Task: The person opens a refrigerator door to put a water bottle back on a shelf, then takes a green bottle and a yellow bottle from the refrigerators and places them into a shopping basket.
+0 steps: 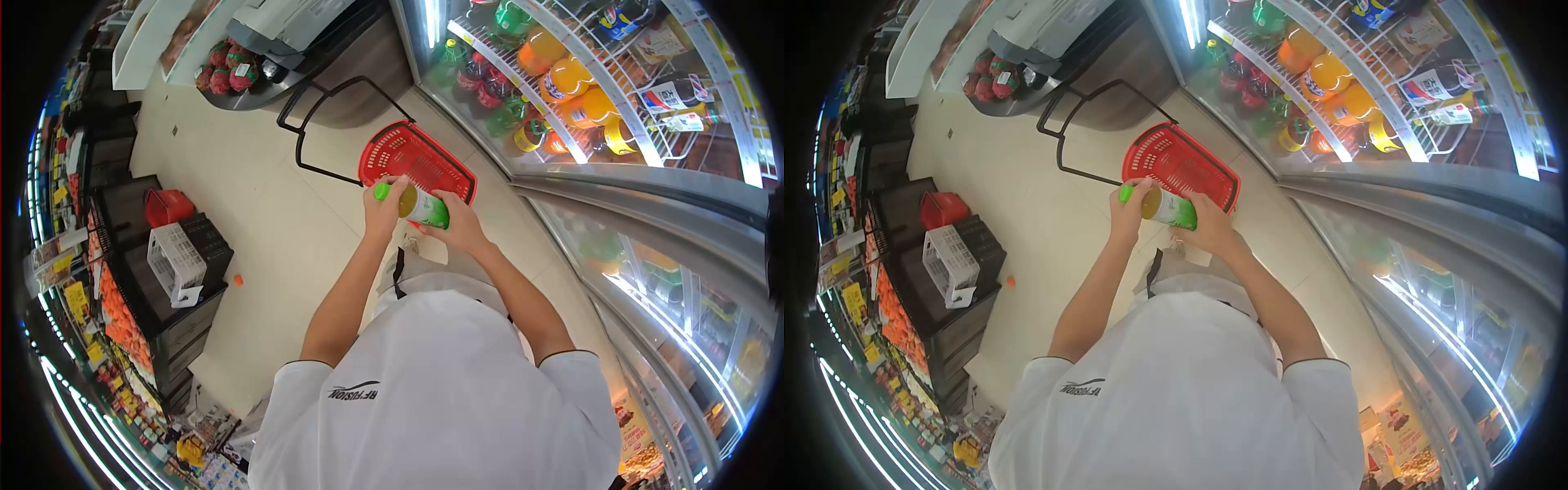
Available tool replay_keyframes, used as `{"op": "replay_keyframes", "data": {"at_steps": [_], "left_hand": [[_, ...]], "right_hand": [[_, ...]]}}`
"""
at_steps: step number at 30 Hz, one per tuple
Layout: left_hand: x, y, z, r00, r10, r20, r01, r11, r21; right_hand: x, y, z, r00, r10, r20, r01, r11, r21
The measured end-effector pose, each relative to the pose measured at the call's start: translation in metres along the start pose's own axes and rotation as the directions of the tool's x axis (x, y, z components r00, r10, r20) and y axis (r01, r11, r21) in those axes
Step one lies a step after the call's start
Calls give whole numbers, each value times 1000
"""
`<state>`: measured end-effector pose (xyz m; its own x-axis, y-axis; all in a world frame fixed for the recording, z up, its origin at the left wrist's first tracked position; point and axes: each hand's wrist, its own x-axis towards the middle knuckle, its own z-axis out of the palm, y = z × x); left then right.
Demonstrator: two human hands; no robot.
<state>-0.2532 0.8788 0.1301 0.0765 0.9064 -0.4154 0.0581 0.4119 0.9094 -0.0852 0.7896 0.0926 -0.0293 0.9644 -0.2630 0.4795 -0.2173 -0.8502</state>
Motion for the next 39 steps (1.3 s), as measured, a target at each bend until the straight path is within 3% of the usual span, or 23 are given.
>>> {"op": "replay_keyframes", "data": {"at_steps": [2,4,5,7,8,10,13,17,21,22,24,25,27,28,30,31,34,35,36,38,39], "left_hand": [[0,3,3,999,-30,-23,31,999,26],[1,2,-2,994,-95,-59,96,995,10],[1,-1,-5,993,-93,-70,94,996,9],[-7,-10,-13,986,7,-165,30,975,221],[-11,-18,-19,986,10,-165,27,975,220],[-20,-31,-31,959,248,-136,-134,823,552],[-34,-45,-40,983,155,-95,-56,757,651],[-42,-67,-42,998,58,-10,-48,894,445],[-38,-93,-21,996,68,64,-92,826,557],[-35,-101,-10,995,66,68,-93,829,552],[-25,-130,3,982,97,163,-187,639,746],[-20,-148,6,983,88,163,-181,645,743],[1,-188,8,977,-87,195,-123,519,846],[12,-212,5,977,-90,195,-120,525,843],[36,-251,-1,950,-287,126,-22,339,941],[48,-252,-2,925,-372,83,40,309,950],[88,-290,-15,902,-430,-31,154,254,955],[100,-298,-17,916,-396,-64,212,343,915],[112,-301,-19,910,-408,-68,222,342,913],[135,-304,-18,860,-453,-237,448,445,775],[142,-314,-19,854,-464,-235,455,447,770]], "right_hand": [[14,4,-6,996,-72,50,74,996,-39],[22,5,-11,959,-19,283,48,994,-95],[24,8,-11,956,-27,291,56,994,-94],[26,15,-7,948,-105,302,134,988,-76],[26,24,-3,948,-107,300,136,988,-78],[26,38,3,938,-225,262,260,960,-106],[24,42,-3,910,-224,349,286,949,-136],[22,59,2,908,-262,327,320,938,-135],[18,98,13,926,-302,226,349,914,-208],[14,108,12,957,-217,194,262,932,-250],[0,123,6,979,-122,162,165,943,-288],[-11,131,-2,987,12,161,36,956,-291],[-37,168,-12,966,205,160,-147,938,-314],[-57,196,-16,951,265,158,-201,921,-334],[-101,217,-40,948,297,116,-231,892,-389],[-127,231,-49,933,354,67,-303,871,-387],[-203,260,-68,851,514,-104,-522,807,-276],[-222,259,-73,802,582,-134,-597,773,-215],[-243,257,-77,742,652,-158,-670,726,-151],[-286,263,-74,688,705,-173,-725,659,-200],[-307,264,-69,708,690,-148,-705,677,-211]]}}
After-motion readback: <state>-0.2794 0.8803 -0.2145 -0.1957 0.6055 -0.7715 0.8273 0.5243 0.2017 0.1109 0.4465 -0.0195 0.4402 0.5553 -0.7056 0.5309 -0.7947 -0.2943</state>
